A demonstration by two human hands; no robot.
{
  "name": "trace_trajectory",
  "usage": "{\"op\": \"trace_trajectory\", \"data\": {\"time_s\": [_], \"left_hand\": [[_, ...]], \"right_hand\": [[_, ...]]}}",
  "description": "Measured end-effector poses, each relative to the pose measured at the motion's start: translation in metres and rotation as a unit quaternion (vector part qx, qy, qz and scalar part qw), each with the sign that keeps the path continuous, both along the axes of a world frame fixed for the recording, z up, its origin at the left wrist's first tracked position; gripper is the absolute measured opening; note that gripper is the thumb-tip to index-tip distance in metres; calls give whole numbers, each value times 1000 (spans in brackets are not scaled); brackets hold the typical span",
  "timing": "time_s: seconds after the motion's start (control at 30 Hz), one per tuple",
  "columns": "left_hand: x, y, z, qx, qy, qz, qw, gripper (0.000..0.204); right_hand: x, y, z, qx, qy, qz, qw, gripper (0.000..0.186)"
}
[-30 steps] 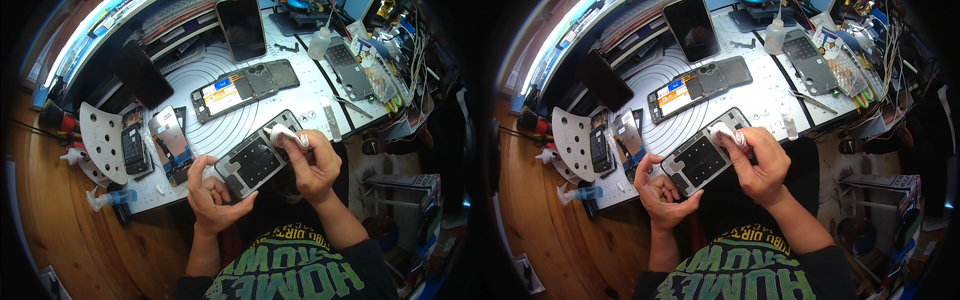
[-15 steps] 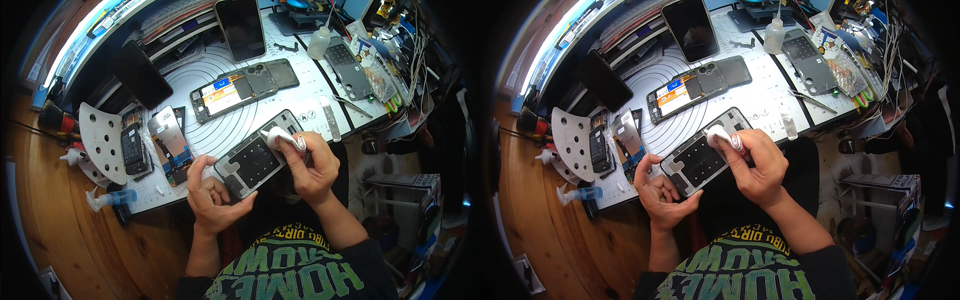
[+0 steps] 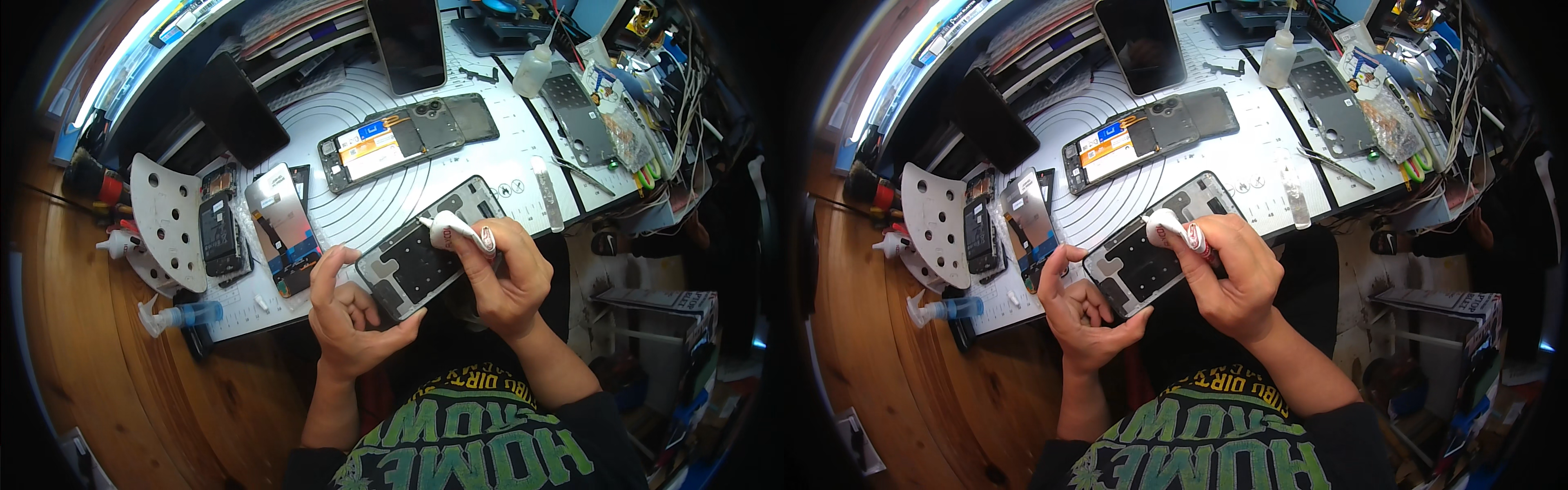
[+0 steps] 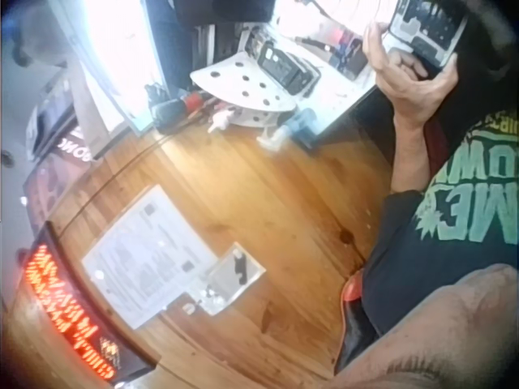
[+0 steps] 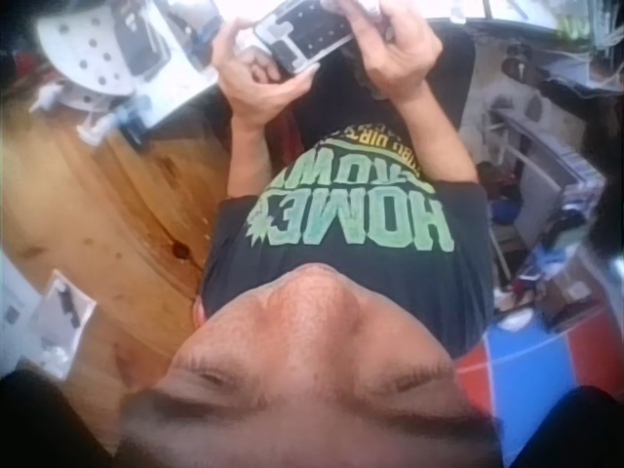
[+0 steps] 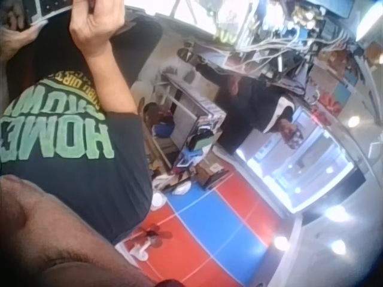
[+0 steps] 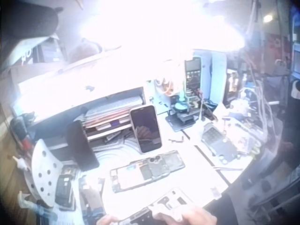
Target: The person uses an electric screwdriver to remove screws from a phone, unclips internal components with a tool, removes a battery, and then cleans the internal casing with a cloth.
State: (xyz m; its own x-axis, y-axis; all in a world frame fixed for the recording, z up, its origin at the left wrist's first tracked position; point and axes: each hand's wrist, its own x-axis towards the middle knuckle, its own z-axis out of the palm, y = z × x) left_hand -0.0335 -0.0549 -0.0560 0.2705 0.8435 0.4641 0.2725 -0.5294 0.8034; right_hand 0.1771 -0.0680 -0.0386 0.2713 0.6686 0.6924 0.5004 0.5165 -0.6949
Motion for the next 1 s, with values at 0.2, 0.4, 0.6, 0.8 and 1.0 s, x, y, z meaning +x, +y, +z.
{"op": "trace_trajectory", "data": {"time_s": [0.2,0.4,0.6,0.8,1.0], "left_hand": [[0,1,-3,7,-5,6,1000,112],[0,1,-5,4,-8,8,1000,110],[0,1,-3,4,-5,7,1000,109],[1,1,-1,1,0,9,1000,109],[1,1,-1,0,-6,8,1000,110]], "right_hand": [[-4,0,1,-4,6,14,1000,16],[-6,-1,0,-9,7,34,999,17],[-9,0,1,-2,0,40,999,17],[-8,2,-2,20,-1,40,999,17],[-9,1,-4,12,7,54,998,17]]}}
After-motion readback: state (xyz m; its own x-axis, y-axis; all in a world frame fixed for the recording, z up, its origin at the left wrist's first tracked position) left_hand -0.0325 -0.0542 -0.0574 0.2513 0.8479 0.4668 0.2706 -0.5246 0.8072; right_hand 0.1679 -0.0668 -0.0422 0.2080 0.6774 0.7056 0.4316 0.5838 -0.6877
